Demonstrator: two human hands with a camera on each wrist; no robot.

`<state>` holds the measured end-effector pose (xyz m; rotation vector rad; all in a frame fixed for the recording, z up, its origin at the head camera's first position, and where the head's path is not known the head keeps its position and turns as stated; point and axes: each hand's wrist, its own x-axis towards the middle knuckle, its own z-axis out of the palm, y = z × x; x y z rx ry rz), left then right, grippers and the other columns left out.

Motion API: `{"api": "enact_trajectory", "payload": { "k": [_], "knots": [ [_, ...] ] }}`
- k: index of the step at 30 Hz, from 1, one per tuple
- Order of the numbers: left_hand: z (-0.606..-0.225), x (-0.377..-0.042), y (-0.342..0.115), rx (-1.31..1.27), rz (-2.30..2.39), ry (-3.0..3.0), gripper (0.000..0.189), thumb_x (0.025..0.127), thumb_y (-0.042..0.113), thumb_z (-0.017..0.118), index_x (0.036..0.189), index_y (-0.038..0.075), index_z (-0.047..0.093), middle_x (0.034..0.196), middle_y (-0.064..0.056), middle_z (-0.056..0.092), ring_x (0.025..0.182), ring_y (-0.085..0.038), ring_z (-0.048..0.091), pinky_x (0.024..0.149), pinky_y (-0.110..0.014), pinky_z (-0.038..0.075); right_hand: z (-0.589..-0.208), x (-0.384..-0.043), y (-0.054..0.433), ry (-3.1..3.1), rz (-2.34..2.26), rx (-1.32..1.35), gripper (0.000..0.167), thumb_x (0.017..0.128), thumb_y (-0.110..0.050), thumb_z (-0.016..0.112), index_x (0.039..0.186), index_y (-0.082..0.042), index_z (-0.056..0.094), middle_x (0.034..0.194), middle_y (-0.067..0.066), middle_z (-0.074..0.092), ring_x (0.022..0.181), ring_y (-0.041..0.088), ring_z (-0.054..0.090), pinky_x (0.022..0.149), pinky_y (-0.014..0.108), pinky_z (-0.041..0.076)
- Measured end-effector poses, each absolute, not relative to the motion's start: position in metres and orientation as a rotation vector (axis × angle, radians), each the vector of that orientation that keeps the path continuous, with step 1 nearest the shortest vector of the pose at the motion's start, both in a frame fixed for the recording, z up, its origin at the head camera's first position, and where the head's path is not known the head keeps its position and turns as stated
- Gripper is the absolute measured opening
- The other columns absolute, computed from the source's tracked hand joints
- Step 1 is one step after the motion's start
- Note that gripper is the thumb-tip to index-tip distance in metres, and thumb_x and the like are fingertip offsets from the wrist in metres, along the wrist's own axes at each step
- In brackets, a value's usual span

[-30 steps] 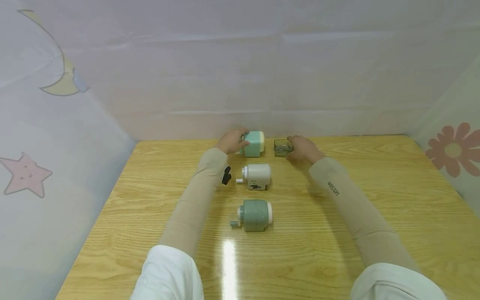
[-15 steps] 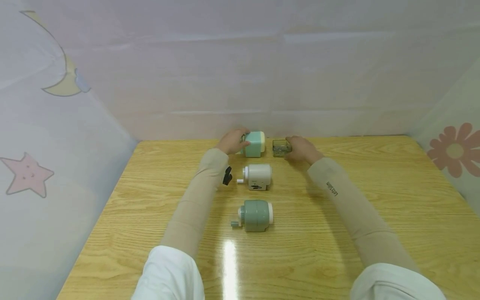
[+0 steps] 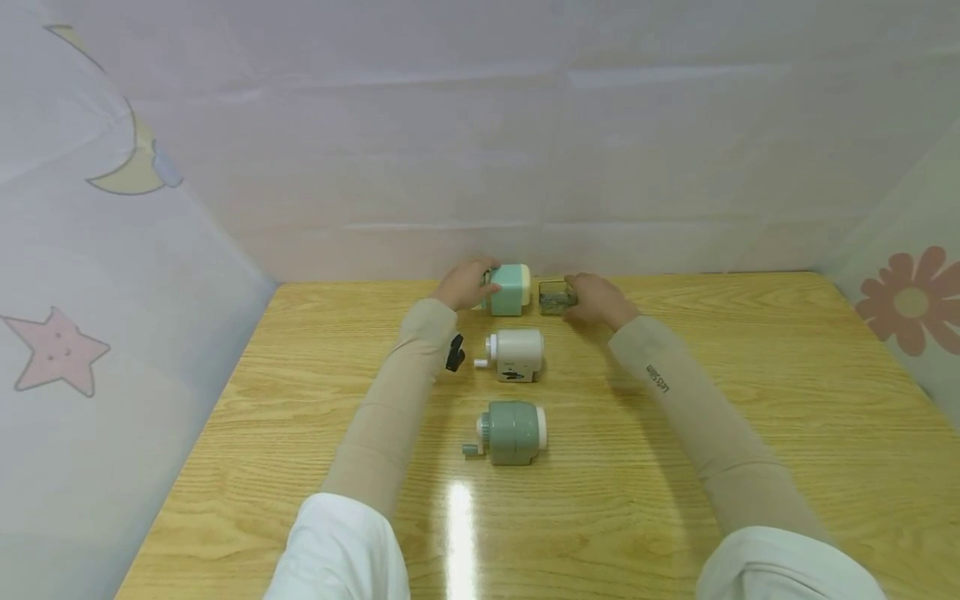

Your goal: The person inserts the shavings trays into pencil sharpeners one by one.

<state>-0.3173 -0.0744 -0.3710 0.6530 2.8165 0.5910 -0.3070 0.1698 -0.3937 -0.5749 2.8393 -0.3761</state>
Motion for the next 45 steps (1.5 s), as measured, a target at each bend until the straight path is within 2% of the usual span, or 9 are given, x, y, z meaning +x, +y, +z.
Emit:
{"api": "enact_trajectory", "payload": {
  "k": [26,45],
  "knots": [
    [-0.372,-0.318,-0.073,0.655,0.614,2.807,0.050,0.094,0.028,0.051,0.138,0.009,0.037,0.139,-0.008,0.040,0.126,-0.023,0.037,0.104,-0.034,0.031,-0.396,-0.309,0.158,2.851,-0.333,-0.581,0.072,0.081,-0.020,0.069,0.134,0.012,0.032,0.132,0.030,0.038,0.121,0.043,0.037,0.100,0.052,0.031],
    [-0.369,-0.314,-0.072,0.639,0.608,2.817,0.051,0.093,0.029,0.051,0.138,0.009,0.037,0.138,-0.007,0.042,0.124,-0.022,0.039,0.102,-0.034,0.034,-0.399,-0.309,0.149,2.856,-0.378,-0.585,0.071,0.082,-0.021,0.068,0.135,0.010,0.032,0.134,0.028,0.037,0.123,0.042,0.036,0.102,0.052,0.029]
  ]
}}
